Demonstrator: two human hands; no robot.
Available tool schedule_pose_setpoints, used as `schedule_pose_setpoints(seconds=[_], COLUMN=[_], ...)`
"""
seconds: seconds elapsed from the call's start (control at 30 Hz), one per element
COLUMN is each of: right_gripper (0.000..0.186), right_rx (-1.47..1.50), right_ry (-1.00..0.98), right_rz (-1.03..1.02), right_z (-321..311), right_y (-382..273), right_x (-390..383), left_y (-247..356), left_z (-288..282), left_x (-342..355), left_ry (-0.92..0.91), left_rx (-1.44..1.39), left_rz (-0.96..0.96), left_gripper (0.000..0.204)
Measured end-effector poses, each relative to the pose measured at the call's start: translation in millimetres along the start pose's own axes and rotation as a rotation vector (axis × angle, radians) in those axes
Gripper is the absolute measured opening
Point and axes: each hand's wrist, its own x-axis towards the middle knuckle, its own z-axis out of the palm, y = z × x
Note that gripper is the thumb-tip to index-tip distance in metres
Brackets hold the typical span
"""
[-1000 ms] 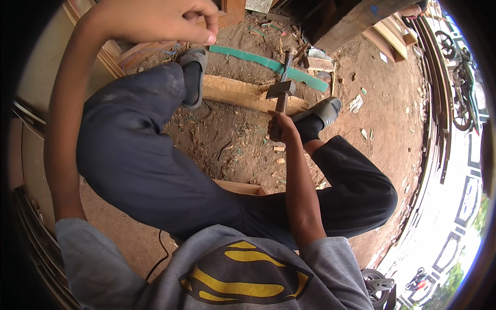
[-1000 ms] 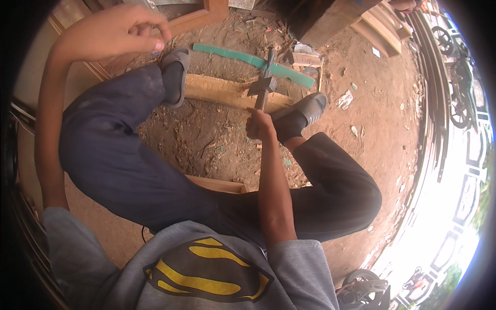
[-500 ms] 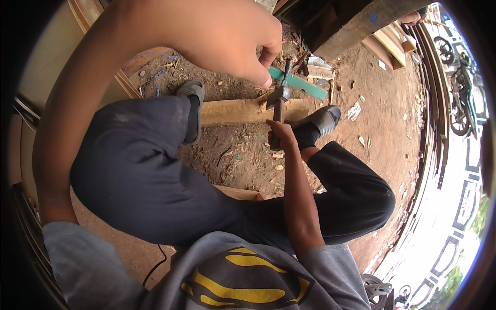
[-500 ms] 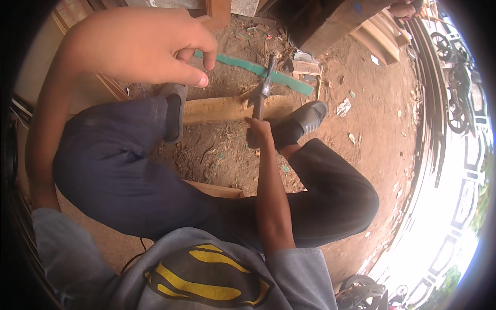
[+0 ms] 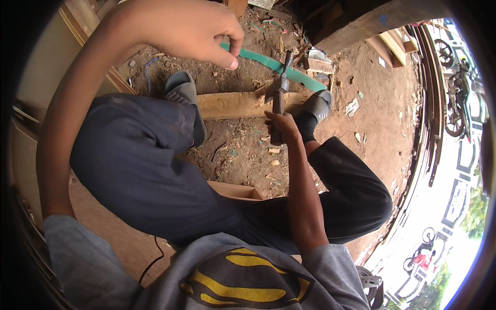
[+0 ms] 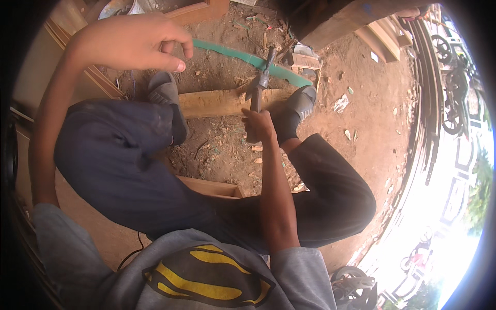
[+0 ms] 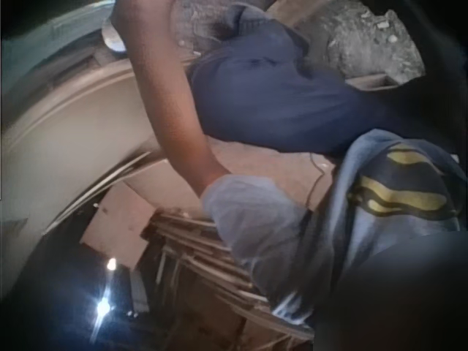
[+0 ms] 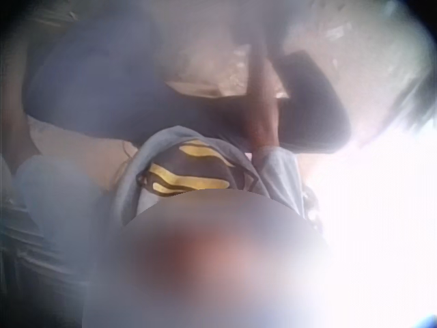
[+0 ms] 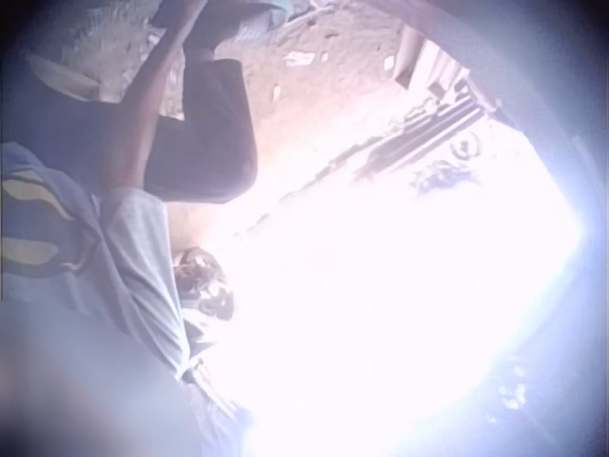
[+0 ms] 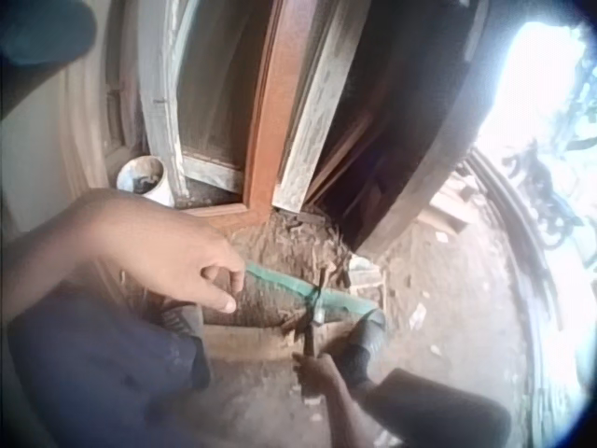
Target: The person sits on the ground and uses a hammer and chisel to carve a wooden plank. They repeatedly strike the chisel to remove wood shavings and shape the plank.
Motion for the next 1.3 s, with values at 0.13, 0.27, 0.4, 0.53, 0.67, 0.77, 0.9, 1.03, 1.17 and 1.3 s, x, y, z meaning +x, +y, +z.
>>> schedule_pose_setpoints(seconds=[0.13,0.27,0.4,0.53,0.67,0.77,0.9,1.03,1.17,1.3], right_gripper=[0.029,0.031,0.038,0.038,0.033,0.043,0.035,0.027,0.024,0.021], right_rx=[0.070,-0.148,-0.311,-0.298,-0.344,-0.513,-0.980,-0.604,-0.323,-0.400], right_ry=[0.017,0.005,0.183,0.307,0.250,0.180,-0.083,0.064,0.176,0.122], right_rz=[0.079,-0.155,-0.451,-0.849,-0.933,-0.509,-0.454,0.091,0.072,-0.227], right_z=[-14,-8,19,42,47,28,-74,-47,-62,-41], right_y=[-31,-87,-183,-255,-218,-89,17,-31,-52,-157], right_x=[1,-23,-57,-107,-73,0,65,30,0,-61], left_y=[-8,-10,-19,-11,1,2,-6,-10,-3,-14], left_z=[-8,-18,-20,-14,-15,-39,-43,-21,-26,-13], left_x=[3,-26,-16,-18,-22,-21,-18,-32,-9,-21], left_ry=[0.000,0.013,-0.072,0.022,0.014,-0.195,-0.234,-0.142,-0.240,-0.103], left_rx=[-0.002,0.021,0.053,0.168,0.213,0.072,0.047,0.149,0.138,0.162], left_rz=[0.032,0.021,-0.126,-0.127,-0.183,-0.250,-0.088,-0.137,-0.203,-0.047], left_gripper=[0.033,0.040,0.040,0.041,0.041,0.040,0.039,0.038,0.038,0.037])
